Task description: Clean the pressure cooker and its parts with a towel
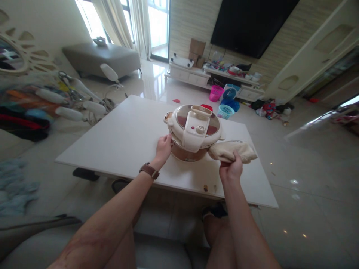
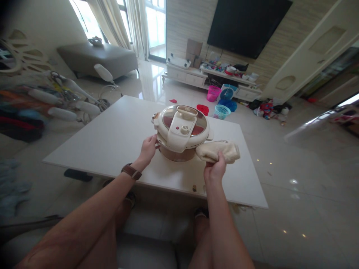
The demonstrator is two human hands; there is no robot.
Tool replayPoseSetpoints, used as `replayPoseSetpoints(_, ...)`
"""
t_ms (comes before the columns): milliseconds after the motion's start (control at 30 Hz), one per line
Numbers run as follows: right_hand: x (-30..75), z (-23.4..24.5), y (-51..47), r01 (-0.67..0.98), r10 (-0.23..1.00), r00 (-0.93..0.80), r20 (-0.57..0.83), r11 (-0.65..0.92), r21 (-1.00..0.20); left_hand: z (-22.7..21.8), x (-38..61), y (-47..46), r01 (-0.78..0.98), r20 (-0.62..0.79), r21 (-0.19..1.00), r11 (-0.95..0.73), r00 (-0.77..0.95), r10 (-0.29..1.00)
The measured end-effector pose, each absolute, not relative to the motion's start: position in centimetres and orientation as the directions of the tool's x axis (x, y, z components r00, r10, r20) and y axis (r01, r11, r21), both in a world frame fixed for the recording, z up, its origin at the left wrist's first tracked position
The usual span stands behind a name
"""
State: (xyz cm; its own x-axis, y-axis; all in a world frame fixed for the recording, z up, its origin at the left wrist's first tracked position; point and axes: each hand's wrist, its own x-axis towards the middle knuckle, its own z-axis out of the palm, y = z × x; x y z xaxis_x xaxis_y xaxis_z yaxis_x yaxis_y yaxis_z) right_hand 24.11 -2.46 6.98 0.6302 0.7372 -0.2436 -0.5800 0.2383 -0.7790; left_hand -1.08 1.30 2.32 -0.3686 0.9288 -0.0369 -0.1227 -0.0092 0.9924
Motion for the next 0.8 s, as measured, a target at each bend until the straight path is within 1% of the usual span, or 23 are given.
replayPoseSetpoints(67, 23.2, 6.2, -2.5, -0.439, 0.715, 0.677, -0.175, 0.201, -0.876, 2.4, -1.1, 1.3, -0.122, -0.035, 0.992, -0.010, -0.363, 0.931)
replayPoseSetpoints(133, 21.4, 5.1, -2.9, -0.278, 0.741, 0.664, -0.100, 0.121, -0.953, 2.4, -1.1, 1.2, -0.128, -0.034, 0.992, -0.013, -0.354, 0.935)
replayPoseSetpoints(200, 19.2, 3.8, -3.8, -0.138, 0.774, 0.633, -0.019, 0.089, -0.987, 2.3, -1.1, 1.2, -0.129, -0.027, 0.991, -0.019, -0.348, 0.937)
replayPoseSetpoints(267, 16.8, 2.7, -5.1, -0.075, 0.782, 0.623, 0.015, 0.078, -0.994, 2.2, -1.2, 1.2, -0.122, -0.023, 0.992, -0.022, -0.354, 0.935)
replayPoseSetpoints(433, 13.8, 1.4, -7.3, -0.018, 0.823, 0.565, 0.063, 0.088, -0.996, 2.0, -1.3, 1.3, -0.114, -0.027, 0.993, -0.016, -0.368, 0.929)
replayPoseSetpoints(567, 16.4, 2.1, -5.6, 0.040, 0.792, 0.604, 0.086, 0.077, -0.996, 2.1, -1.0, 1.2, -0.134, -0.045, 0.991, 0.000, -0.332, 0.942)
replayPoseSetpoints(700, 20.3, 2.5, -1.8, -0.034, 0.731, 0.681, 0.042, 0.089, -0.996, 2.4, -0.7, 0.9, -0.146, -0.063, 0.989, 0.017, -0.314, 0.947)
replayPoseSetpoints(800, 21.3, 1.7, -0.3, -0.138, 0.722, 0.690, -0.051, 0.063, -0.988, 2.5, -0.6, 1.0, -0.166, -0.083, 0.986, 0.030, -0.324, 0.942)
